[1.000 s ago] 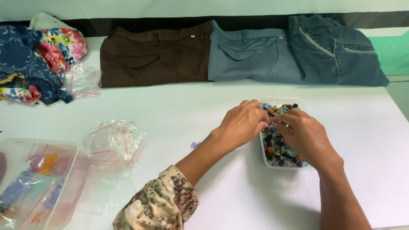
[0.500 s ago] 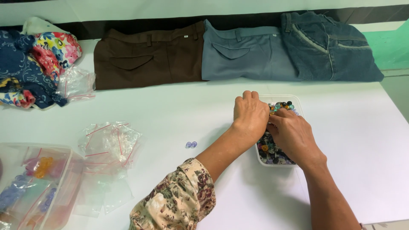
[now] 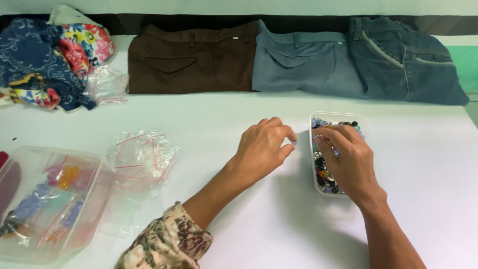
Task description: The person sorts buttons by selecting specific ones from a plastic container by hand, placing them in a line on the table, and then putting them into a small plastic bag.
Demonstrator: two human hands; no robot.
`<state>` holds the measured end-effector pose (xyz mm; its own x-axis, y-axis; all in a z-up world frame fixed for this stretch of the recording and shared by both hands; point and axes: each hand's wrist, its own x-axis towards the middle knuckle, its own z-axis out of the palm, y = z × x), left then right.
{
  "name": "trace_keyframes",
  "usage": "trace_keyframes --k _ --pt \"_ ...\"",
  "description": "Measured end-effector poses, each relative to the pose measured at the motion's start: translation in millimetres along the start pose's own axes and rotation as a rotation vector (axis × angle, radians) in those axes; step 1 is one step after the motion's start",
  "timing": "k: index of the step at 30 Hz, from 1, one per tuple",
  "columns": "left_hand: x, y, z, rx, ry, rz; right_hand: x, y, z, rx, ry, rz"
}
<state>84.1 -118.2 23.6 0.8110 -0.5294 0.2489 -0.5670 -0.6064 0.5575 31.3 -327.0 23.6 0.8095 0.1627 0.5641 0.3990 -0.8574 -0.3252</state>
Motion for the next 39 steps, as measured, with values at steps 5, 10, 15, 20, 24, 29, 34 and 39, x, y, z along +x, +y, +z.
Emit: trace_keyframes --k 5,10,15,20,24,29,34,39 --pt "-72.5 -13.4 -50.8 -0.062 -0.004 -0.174 -21.4 -54.6 46.7 0.149 0.059 -0.198" --pt "-121.2 -56.9 -28.0 -0.066 -0.047 -0.388 -38.8 -86.4 83.5 0.263 -0.092 -0.415" --pt "-137.0 -77.0 -4.6 -0.037 -0.021 -0.390 -49.0 -78.9 107.9 0.269 -0.197 -0.226" --pt "-134.5 -65.4 -19.5 -0.019 0.011 -0.337 -43.7 -90.1 105.5 0.185 -0.187 -0.243" --pt "-133.5 -51.1 -34.2 -0.040 0.019 -0.321 -43.0 -90.5 104.1 0.129 -0.184 -0.244" --pt "-132.1 -44.4 -42.2 -0.078 0.074 -0.294 -45.4 -88.7 105.0 0.135 -0.176 -0.233" --pt "-125.1 -43.2 -41.3 -0.129 0.135 -0.268 -43.5 -92.6 95.8 0.153 -0.122 -0.212" --pt "-99.1 -23.4 -46.2 -0.080 0.181 -0.178 -33.0 -93.5 68.8 0.290 0.051 -0.257"
